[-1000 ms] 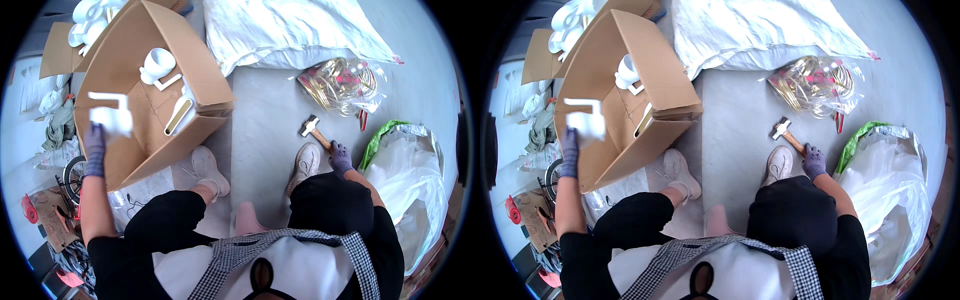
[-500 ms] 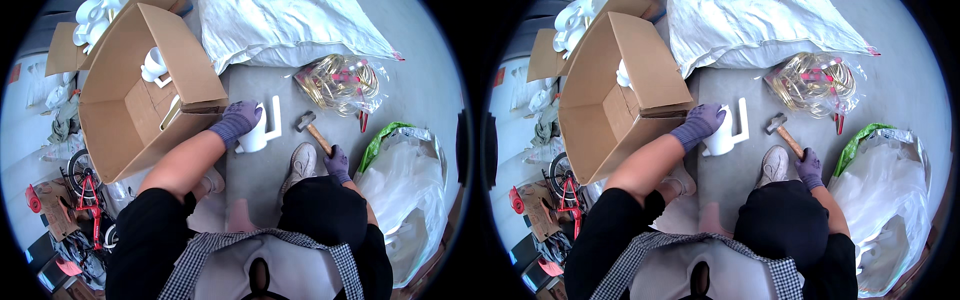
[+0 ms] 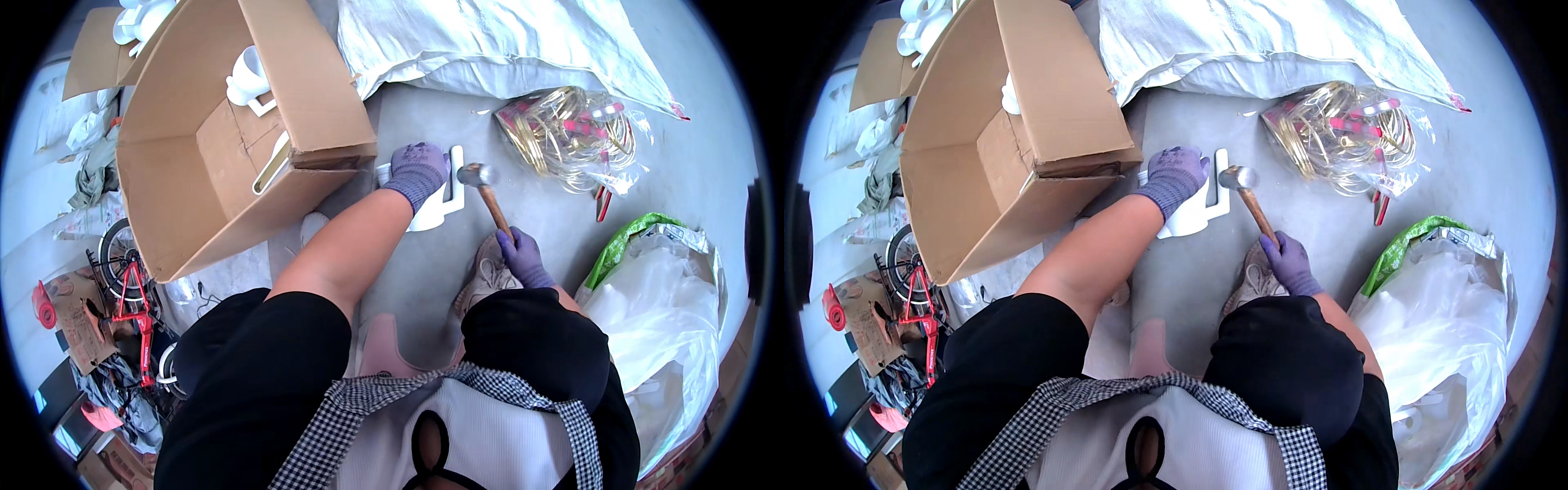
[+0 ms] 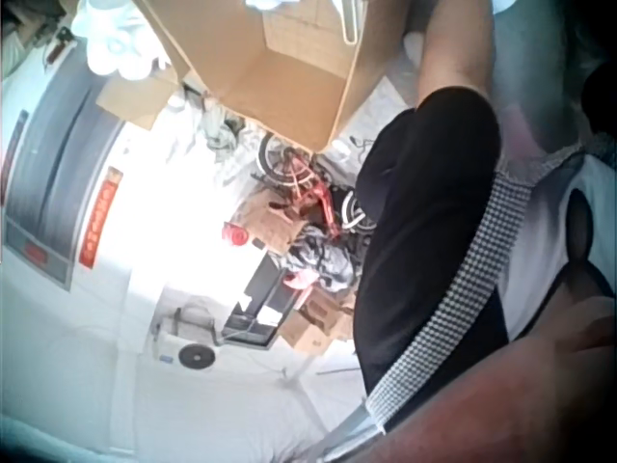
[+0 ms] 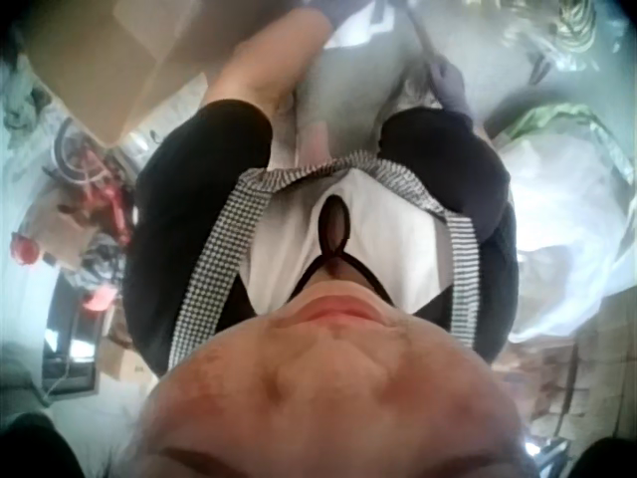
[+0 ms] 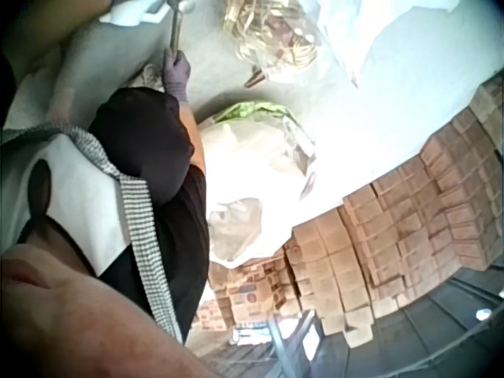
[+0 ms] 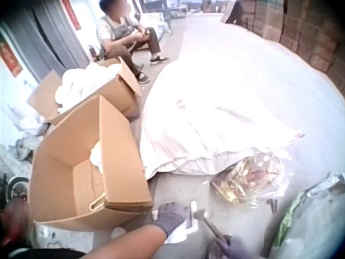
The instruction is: The person sits on a small stool and assembles white ceramic pitchers by inserting gold-colored handles into the pitcher bodies. They use a hammer to gently tap the handles into place and then place the finished pitchers into a cardboard box.
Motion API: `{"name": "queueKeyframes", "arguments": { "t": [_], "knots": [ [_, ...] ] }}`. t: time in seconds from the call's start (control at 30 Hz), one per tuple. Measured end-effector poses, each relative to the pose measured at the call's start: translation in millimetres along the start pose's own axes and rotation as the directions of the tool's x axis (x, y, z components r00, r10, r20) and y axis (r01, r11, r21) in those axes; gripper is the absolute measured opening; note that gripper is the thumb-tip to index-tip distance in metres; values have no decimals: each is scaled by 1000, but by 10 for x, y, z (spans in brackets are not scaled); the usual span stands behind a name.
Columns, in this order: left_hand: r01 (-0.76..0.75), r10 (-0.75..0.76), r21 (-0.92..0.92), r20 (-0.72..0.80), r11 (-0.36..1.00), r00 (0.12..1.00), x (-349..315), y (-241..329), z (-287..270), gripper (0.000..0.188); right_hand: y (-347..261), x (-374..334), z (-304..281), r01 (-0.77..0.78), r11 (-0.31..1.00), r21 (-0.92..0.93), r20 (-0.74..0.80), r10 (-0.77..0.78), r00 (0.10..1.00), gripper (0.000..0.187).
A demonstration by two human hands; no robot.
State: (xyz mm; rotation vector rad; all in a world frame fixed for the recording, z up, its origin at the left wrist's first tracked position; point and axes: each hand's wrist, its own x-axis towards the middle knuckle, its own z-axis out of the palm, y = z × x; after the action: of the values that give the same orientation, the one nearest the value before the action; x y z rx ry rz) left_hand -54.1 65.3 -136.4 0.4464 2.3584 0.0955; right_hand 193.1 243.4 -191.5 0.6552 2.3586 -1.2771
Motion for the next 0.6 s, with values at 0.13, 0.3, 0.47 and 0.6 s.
{"name": "queueKeyframes", "arguments": {
  "t": [0.13,0.3,0.47,0.6],
  "knots": [
    [7,-7,11,-15,1000,1000,11,-66,87,34,-99,34,-141,-20,1000,-16,3,20,1000,44],
    [4,-5,28,11,1000,1000,34,-30,9,35,-107,0,-39,18,999,50,-54,-15,998,41],
    [8,-7,42,-19,999,1000,67,-71,79,35,-194,64,-71,106,988,-110,49,-101,994,42],
    [-16,16,38,14,999,1000,46,-74,-1,36,-255,-153,-101,65,995,-78,26,-64,998,41]
  ]
}}
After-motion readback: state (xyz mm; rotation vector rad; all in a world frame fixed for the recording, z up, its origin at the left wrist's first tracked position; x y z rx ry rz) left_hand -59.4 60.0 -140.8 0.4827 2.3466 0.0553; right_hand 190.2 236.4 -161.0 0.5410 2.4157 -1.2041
